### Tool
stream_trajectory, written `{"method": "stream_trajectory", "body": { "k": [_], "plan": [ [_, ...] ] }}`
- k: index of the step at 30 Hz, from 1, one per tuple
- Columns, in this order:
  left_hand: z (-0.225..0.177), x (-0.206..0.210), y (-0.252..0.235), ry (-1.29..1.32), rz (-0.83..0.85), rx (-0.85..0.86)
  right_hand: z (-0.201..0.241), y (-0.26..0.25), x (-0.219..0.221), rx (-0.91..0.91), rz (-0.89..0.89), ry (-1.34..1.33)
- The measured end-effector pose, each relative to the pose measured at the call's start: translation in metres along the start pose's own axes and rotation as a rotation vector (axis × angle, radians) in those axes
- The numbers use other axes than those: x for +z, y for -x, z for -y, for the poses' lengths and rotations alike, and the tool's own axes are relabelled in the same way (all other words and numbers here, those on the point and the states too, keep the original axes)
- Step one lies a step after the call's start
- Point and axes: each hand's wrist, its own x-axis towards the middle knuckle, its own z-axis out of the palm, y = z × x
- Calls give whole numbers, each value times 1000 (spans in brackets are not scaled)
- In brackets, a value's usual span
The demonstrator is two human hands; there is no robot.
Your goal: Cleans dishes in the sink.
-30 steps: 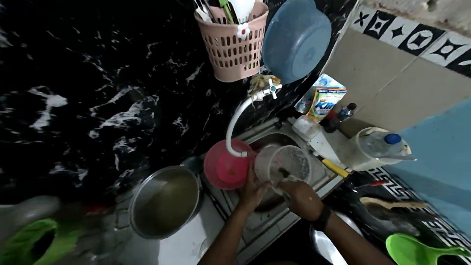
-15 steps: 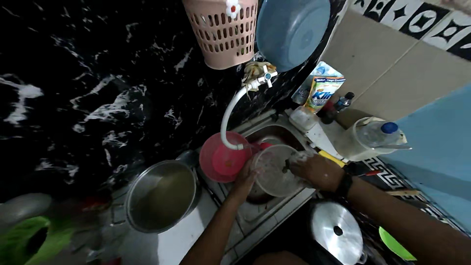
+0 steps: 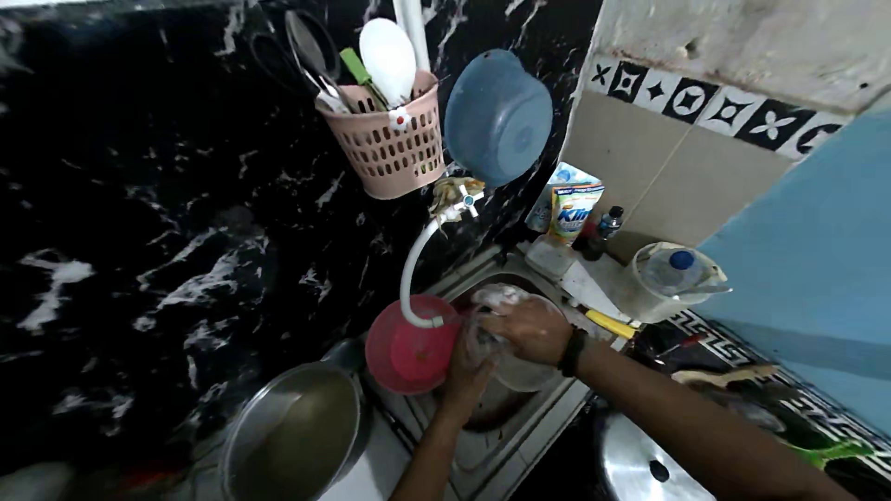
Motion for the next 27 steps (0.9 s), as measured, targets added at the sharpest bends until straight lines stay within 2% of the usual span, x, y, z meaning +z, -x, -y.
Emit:
{"method": "stream_trajectory", "body": {
  "k": [1, 2, 4, 6, 8, 10, 11, 13, 15, 16, 18, 19, 21, 23, 25, 27],
  "plan": [
    [3, -1, 2, 22, -21, -7, -5, 1, 5, 36, -39, 74],
    [6, -2, 4, 59, -62, -2, -13, 5, 5, 166, -34, 77],
    [8, -4, 6, 131, -172, 86, -29, 11, 1, 556, -32, -146],
    [15, 3, 4, 136, -270, 263, -31, 23, 14, 823, -228, -455],
    [28, 18, 1, 116, -327, 351, -21, 34, 27, 950, -440, -629],
    [35, 30, 3, 118, -266, 314, -18, 43, 32, 964, -579, -601],
    [35, 30, 5, 94, -191, 259, -22, 50, 28, 909, -604, -532],
    [14, 21, 6, -6, 12, 83, -34, 63, 13, 681, -591, -317],
    [-27, 9, -4, -45, 174, -121, -38, 65, -5, 386, -551, -81],
    [-47, 4, -10, -76, 214, -159, -34, 62, -9, 270, -537, 11],
    [-73, 0, -22, -268, 256, -87, -28, 53, -7, 149, -562, 125],
    [-78, 3, -28, -347, 250, -25, -29, 49, -6, 149, -591, 133],
    [-81, 10, -34, -398, 200, 32, -32, 46, -2, 274, -633, 62],
    [-70, 15, -36, -271, 123, 75, -33, 48, 5, 515, -699, -88],
    [-59, 24, -37, -76, -10, 100, -34, 49, 22, 742, -847, -331],
    [-55, 43, -39, 64, -116, 31, -19, 37, 47, 951, -1005, -650]
  ]
}}
